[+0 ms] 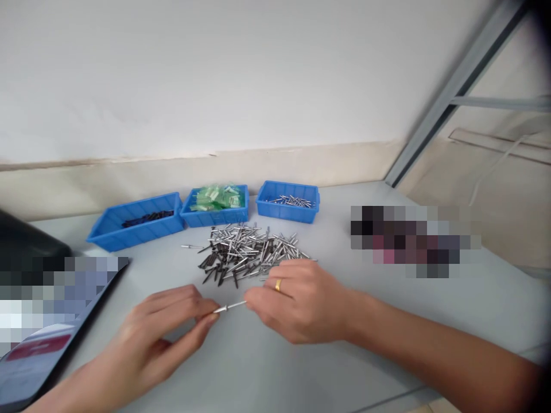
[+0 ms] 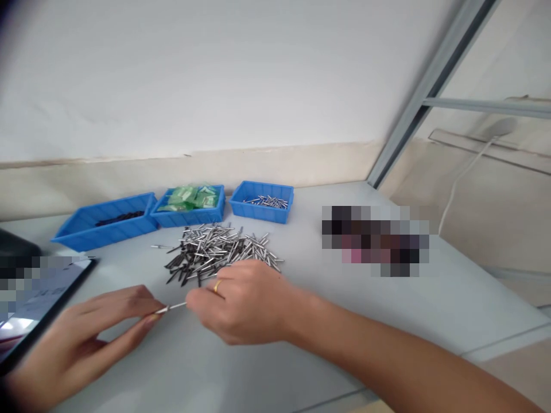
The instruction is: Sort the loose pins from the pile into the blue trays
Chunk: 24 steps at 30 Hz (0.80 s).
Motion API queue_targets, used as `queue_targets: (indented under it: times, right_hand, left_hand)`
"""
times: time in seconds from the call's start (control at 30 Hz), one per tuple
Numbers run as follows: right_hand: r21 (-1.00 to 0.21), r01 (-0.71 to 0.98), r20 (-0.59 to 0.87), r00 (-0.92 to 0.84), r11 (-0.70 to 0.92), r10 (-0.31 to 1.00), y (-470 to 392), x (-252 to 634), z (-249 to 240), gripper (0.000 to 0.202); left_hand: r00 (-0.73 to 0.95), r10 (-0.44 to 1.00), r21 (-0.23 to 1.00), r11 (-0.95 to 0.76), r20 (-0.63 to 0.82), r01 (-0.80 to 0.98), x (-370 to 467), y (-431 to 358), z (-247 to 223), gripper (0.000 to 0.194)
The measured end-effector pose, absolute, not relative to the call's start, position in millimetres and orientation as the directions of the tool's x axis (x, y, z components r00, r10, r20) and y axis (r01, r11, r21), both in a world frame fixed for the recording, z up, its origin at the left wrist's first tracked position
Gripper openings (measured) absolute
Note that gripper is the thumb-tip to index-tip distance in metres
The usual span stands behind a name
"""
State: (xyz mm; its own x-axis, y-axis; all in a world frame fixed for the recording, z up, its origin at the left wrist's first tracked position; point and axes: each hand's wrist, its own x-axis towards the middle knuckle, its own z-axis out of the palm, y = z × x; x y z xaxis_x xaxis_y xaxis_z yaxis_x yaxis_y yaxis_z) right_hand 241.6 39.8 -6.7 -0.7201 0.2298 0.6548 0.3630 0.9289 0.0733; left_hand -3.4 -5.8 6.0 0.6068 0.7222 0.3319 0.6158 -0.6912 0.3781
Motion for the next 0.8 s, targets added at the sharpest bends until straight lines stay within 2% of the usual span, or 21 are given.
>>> queue_targets:
  times: [0.17, 0.27, 0.37, 0.43, 0.5, 0.6, 0.7, 0.8]
  right_hand:
    - [0.105, 0.390, 0.531, -0.800, 0.915, 0.280, 40, 240, -15, 0.018]
    - [0.104, 0.391, 0.498, -0.817, 0.914, 0.292, 42, 241, -13, 0.020]
    - [0.078, 0.470, 0.452, -0.803, 0.879, 0.389, 57, 251, -3, 0.020]
    - [0.063, 0.600, 0.437, -0.735, 0.797, 0.519, 76, 262, 4, 0.021]
    - [0.034, 0.797, 0.502, -0.535, 0.603, 0.679, 98, 274, 8, 0.024]
    - [0.018, 0.908, 0.555, -0.358, 0.419, 0.751, 123, 287, 10, 0.025]
    - [0.050, 0.920, 0.553, -0.351, 0.390, 0.756, 126, 289, 7, 0.025]
    - [0.081, 0.872, 0.526, -0.449, 0.484, 0.722, 112, 279, 3, 0.028]
  left_hand:
    - [0.552, 0.775, 0.399, -0.632, 0.308, 0.664, 1, -8, 9, 0.011]
    - [0.500, 0.831, 0.488, -0.551, 0.246, 0.677, 5, -8, 8, 0.015]
    - [0.472, 0.869, 0.554, -0.467, 0.145, 0.689, 6, -6, 7, 0.017]
    - [0.495, 0.861, 0.540, -0.473, 0.117, 0.696, 5, -4, 5, 0.017]
    - [0.534, 0.838, 0.501, -0.511, 0.110, 0.699, 3, -3, 4, 0.017]
    - [0.571, 0.814, 0.454, -0.550, 0.105, 0.701, 0, -1, 1, 0.018]
    - [0.586, 0.806, 0.437, -0.558, 0.083, 0.706, 0, 0, -1, 0.019]
    - [0.593, 0.803, 0.425, -0.558, 0.058, 0.713, 2, 1, -1, 0.021]
